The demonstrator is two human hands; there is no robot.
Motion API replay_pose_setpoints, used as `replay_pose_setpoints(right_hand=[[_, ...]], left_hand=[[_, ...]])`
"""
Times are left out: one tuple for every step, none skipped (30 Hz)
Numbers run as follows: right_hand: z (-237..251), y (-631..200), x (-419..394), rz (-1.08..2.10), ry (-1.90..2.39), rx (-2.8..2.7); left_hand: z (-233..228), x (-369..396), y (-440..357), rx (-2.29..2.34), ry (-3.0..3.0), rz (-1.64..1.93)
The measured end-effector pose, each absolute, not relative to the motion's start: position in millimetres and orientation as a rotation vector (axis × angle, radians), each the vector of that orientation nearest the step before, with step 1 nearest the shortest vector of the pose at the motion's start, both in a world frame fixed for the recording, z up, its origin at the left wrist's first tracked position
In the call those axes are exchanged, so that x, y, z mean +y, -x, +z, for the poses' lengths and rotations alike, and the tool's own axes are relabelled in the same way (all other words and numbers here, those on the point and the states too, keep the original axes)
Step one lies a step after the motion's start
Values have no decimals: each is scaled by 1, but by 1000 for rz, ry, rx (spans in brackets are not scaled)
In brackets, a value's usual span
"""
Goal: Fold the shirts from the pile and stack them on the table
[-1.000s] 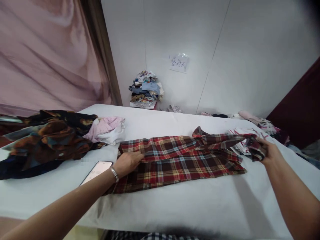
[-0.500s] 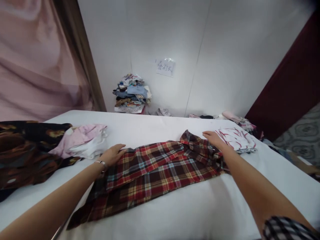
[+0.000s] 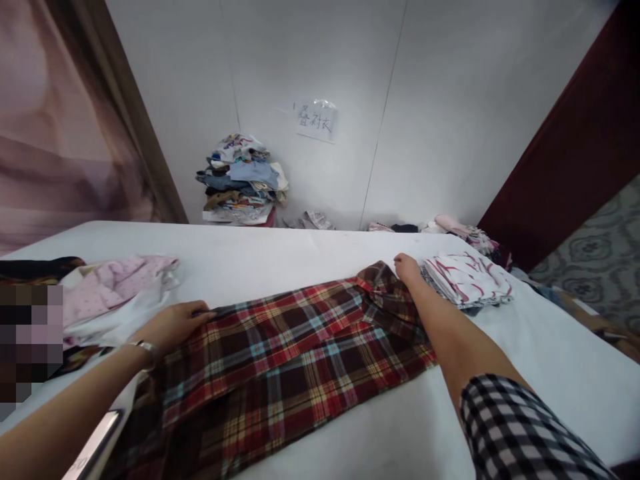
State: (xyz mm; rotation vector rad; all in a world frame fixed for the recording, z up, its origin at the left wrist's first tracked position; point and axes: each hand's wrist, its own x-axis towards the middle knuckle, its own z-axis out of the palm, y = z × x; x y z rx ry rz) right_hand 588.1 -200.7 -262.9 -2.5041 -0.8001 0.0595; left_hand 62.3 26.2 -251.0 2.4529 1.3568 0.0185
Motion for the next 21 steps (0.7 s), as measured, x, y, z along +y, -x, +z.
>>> replay_pose_setpoints(right_hand=[[-266, -590, -207, 53, 2511, -769], [-270, -591, -213, 55, 2512, -749], [-273, -591, -217, 60, 2506, -739], [-277, -590, -220, 65, 2494, -738], [-279, -589, -220, 70, 2476, -743], [-279, -587, -219, 77, 2452, -755], [-279, -585, -216, 85, 2424, -772], [-277, -583, -212, 97, 2393, -795], [-275, -580, -207, 112, 2360, -822], [-273, -576, -202, 132, 2327, -854], [-270, -571, -198, 159, 2295, -890], [-268, -566, -196, 194, 2267, -932], [-267, -559, -195, 240, 2243, -979], [-266, -551, -197, 292, 2222, -1030], [-266, -544, -201, 344, 2204, -1080], [-267, -536, -206, 389, 2191, -1136], [-269, -528, -213, 422, 2186, -1198], [-270, -520, -220, 439, 2189, -1258], [-272, -513, -226, 439, 2203, -1308], [-273, -507, -231, 425, 2220, -1336], [-274, -502, -235, 403, 2237, -1335]], left_hand=[[-256, 30, -62, 1374, -2449, -30], [-261, 33, -63, 1391, -2450, -59], [-266, 35, -64, 1408, -2455, -64], [-270, 37, -65, 1422, -2464, -56], [-273, 38, -65, 1431, -2475, -44], [-274, 39, -65, 1439, -2484, -40], [-274, 39, -65, 1455, -2495, -50], [-273, 39, -64, 1478, -2512, -66], [-271, 38, -64, 1499, -2537, -85], [-269, 36, -63, 1515, -2571, -98], [-267, 33, -64, 1523, -2614, -98], [-266, 30, -64, 1515, -2666, -75], [-266, 25, -65, 1482, -2724, -31], [-267, 20, -67, 1421, -2784, 31], [-270, 13, -69, 1339, -2839, 98], [-275, 7, -72, 1250, -2880, 155], [-281, 0, -74, 1164, -2905, 187], [-288, -7, -76, 1096, -2912, 191], [-295, -12, -78, 1062, -2904, 174], [-303, -17, -79, 1054, -2891, 151], [-310, -21, -79, 1060, -2879, 131]])
